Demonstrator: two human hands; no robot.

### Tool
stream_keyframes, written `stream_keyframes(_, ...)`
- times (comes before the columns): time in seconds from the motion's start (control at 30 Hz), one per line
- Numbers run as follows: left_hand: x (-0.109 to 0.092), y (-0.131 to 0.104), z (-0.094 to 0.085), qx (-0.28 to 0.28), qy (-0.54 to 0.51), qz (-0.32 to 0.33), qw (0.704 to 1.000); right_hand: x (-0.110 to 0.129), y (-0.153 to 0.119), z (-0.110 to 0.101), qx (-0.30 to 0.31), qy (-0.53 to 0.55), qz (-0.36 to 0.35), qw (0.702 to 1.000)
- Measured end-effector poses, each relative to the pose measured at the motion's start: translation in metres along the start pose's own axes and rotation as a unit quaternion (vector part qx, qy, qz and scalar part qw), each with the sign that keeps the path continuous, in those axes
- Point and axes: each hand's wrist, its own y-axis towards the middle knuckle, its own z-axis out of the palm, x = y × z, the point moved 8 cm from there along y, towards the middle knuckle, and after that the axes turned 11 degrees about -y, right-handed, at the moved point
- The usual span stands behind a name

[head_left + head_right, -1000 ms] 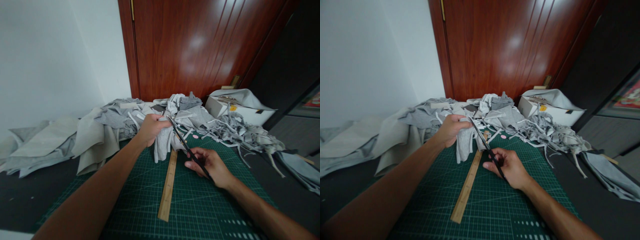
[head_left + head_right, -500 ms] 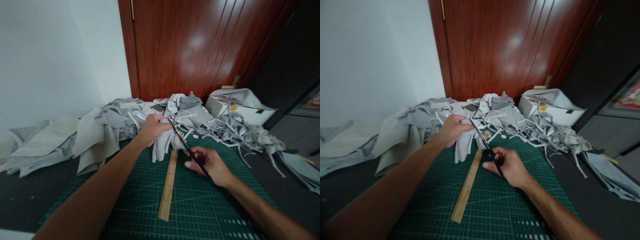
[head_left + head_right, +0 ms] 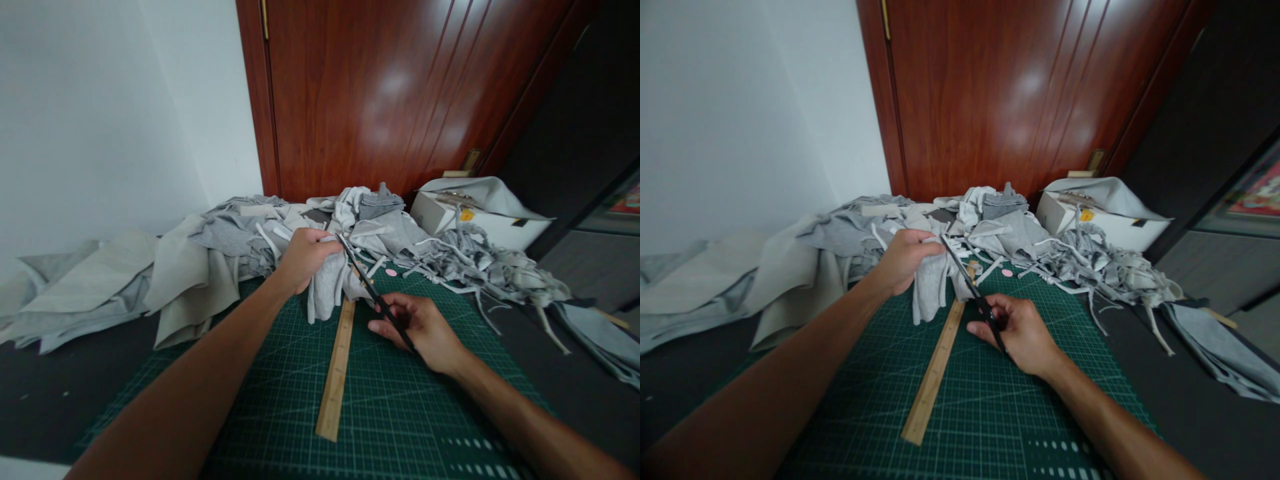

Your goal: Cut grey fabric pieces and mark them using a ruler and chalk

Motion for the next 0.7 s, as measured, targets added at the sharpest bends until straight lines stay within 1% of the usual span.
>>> stream_keyframes(0.13,0.0018,-0.0008,0.0019,0.006,0.012,0.003,1.0,0.0005,0.0009,0.0017,0.011,0.032,0.019,0.999)
stream_keyframes(0.33,0.0053,-0.0016,0.0046,0.012,0.032,0.008,0.999,0.0041,0.0002,0.0018,0.006,0.06,0.03,0.998)
stream_keyframes(0.5,0.0075,-0.0023,0.0062,0.015,0.047,0.005,0.999,0.0069,-0.001,0.004,0.02,0.091,0.038,0.995)
stream_keyframes(0.7,0.0102,-0.004,0.0099,0.017,0.059,0.004,0.998,0.0093,-0.0005,0.0039,0.027,0.118,0.032,0.992)
